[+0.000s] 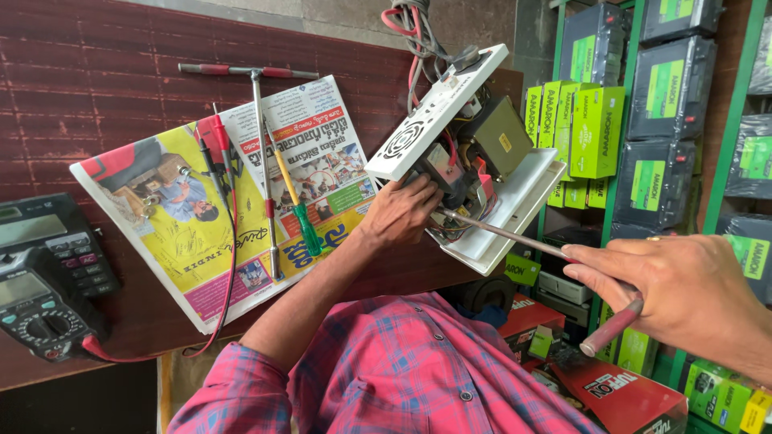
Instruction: The person repairs an open white electronic device on a workbench. They use a multimeter to test components, then use a screwdriver and an L-shaped wrench to tighten screws on the internal circuit board and casing. Finally, they reattach the front cover of the device.
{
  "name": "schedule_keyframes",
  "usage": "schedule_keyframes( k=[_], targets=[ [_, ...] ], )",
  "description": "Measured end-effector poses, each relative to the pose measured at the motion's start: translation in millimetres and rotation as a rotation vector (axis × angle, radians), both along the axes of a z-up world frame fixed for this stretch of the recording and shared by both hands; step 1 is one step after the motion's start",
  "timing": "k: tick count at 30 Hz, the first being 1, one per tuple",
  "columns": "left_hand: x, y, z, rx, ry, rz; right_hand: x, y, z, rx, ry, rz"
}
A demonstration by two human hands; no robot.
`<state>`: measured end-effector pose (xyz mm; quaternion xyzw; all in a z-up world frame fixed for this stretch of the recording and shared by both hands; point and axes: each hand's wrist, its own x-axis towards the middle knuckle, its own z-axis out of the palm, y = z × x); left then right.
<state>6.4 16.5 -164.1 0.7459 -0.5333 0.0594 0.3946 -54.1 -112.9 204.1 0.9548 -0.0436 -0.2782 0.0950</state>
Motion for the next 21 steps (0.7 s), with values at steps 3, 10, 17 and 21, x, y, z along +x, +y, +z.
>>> schedule_keyframes(
  k=[3,10,17,21],
  targets=[
    [0.1,0.0,1.5,0.018,-0.003,0.005,0.4,4.2,-0.3,-0.01,0.012,-0.095],
    [-0.6,-0.6,4.3,0.076,0.003,-0.007,3.9,11.9,1.0,-0.062,0.094,-0.337],
    [-3.2,-2.5,3.7,0.09,0.014,-0.001,11.4,20.7,1.4,-0.058,0.12,-0.495],
    [-5.7,-4.9,0.0,0.08,0.027,-0.003,15.9,25.5,1.0,-0.078,0.189,-0.752]
  ],
)
